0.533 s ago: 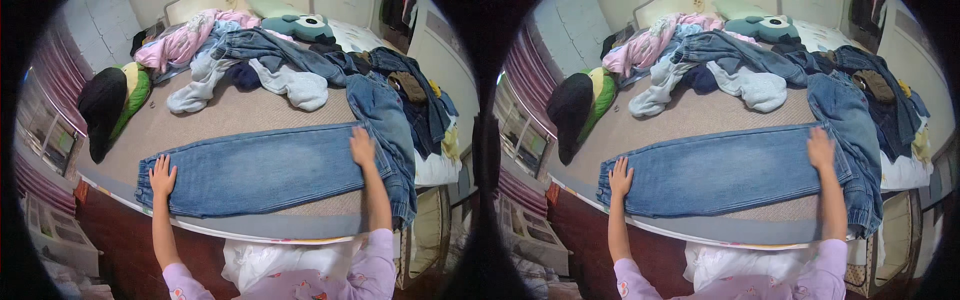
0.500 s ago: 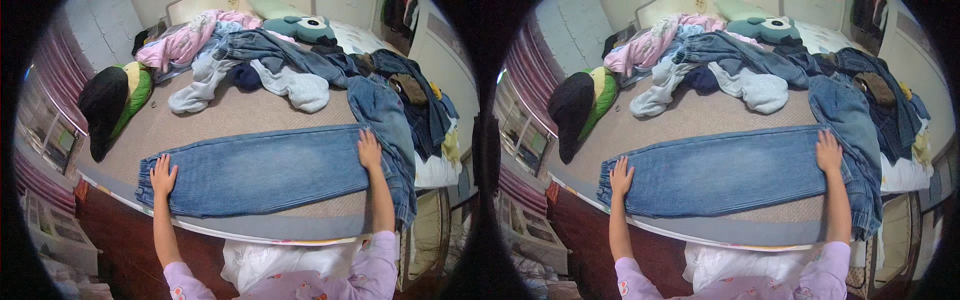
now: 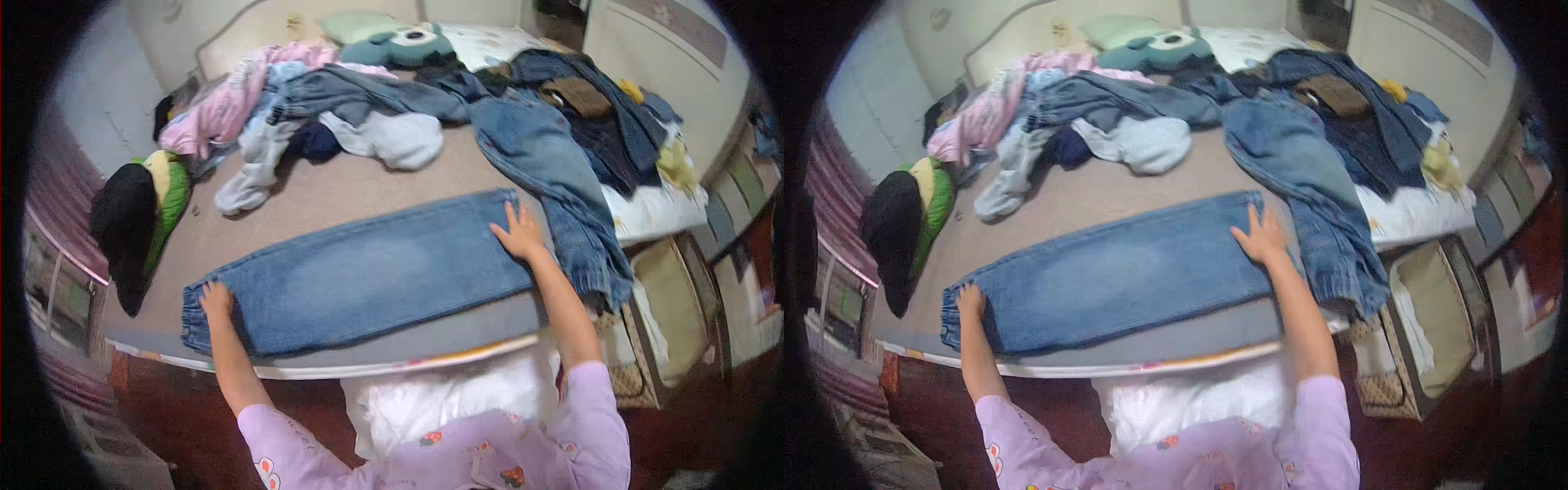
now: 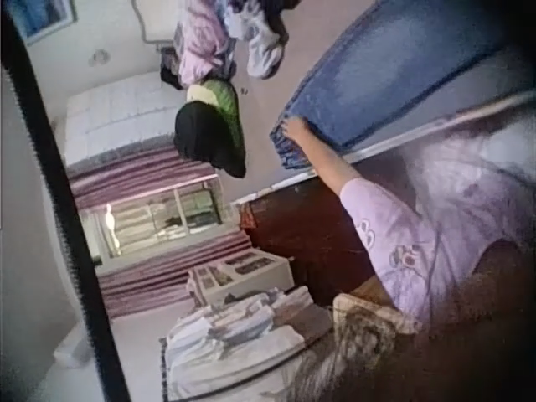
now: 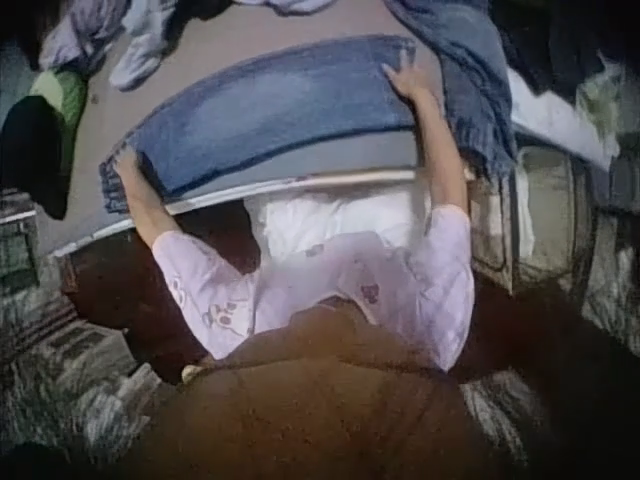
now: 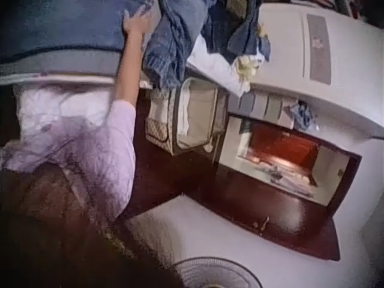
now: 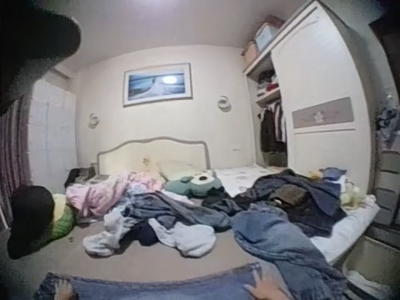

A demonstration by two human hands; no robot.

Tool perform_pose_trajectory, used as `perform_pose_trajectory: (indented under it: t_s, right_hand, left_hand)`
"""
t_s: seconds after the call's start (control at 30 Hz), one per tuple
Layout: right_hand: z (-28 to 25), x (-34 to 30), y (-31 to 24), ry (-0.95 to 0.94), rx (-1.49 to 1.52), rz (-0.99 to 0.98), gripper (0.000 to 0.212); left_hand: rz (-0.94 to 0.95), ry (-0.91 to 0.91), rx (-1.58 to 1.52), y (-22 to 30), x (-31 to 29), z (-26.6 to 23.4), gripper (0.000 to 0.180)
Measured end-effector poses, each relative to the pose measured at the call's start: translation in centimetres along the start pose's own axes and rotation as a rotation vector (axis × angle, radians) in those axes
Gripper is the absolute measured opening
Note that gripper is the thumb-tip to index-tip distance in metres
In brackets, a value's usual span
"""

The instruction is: Fold several pairs of jeans on a bed.

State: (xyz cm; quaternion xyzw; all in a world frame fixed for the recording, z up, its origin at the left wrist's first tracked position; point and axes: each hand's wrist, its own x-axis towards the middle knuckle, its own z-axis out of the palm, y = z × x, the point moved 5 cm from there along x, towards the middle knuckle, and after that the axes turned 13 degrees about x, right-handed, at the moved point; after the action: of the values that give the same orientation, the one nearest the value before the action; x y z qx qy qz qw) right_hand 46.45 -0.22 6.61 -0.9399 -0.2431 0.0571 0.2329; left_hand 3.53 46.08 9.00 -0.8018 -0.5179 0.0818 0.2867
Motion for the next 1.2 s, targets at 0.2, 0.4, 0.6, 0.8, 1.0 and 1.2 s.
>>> perform_pose_trajectory:
  t_s: [0.2, 0.4, 0.6, 0.8, 1.0, 1.2]
  right_hand:
    - [-3.8, -1.6, 2.1, -0.066, 0.019, 0.047, 0.074]
    - [-5.4, -4.1, 3.9, -0.098, 0.343, 0.176, 0.067]
    - [-5.4, -4.0, 5.7, -0.095, 0.505, 0.261, 0.058]
    - [-4.3, -4.1, 6.5, -0.296, 1.007, 0.392, 0.044]
    - [-5.6, -5.9, 5.5, -0.188, 1.142, 0.473, 0.025]
    - [-4.6, -4.6, 7.2, -0.369, 1.786, 0.366, 0.034]
  left_hand:
    - [0.92, 0.224, -0.743, 22.2, -16.5, -24.4, 0.035]
    - [1.009, 0.772, -0.681, 31.9, -26.2, -26.5, 0.039]
    - [0.926, 0.994, -0.503, 36.7, -27.6, -29.9, 0.036]
    - [0.851, 0.967, -0.461, 38.3, -28.3, -31.9, 0.044]
    - [0.785, 0.962, -0.437, 39.2, -28.4, -34.0, 0.044]
    - [1.05, 0.473, -0.905, 36.1, -24.9, -36.0, 0.048]
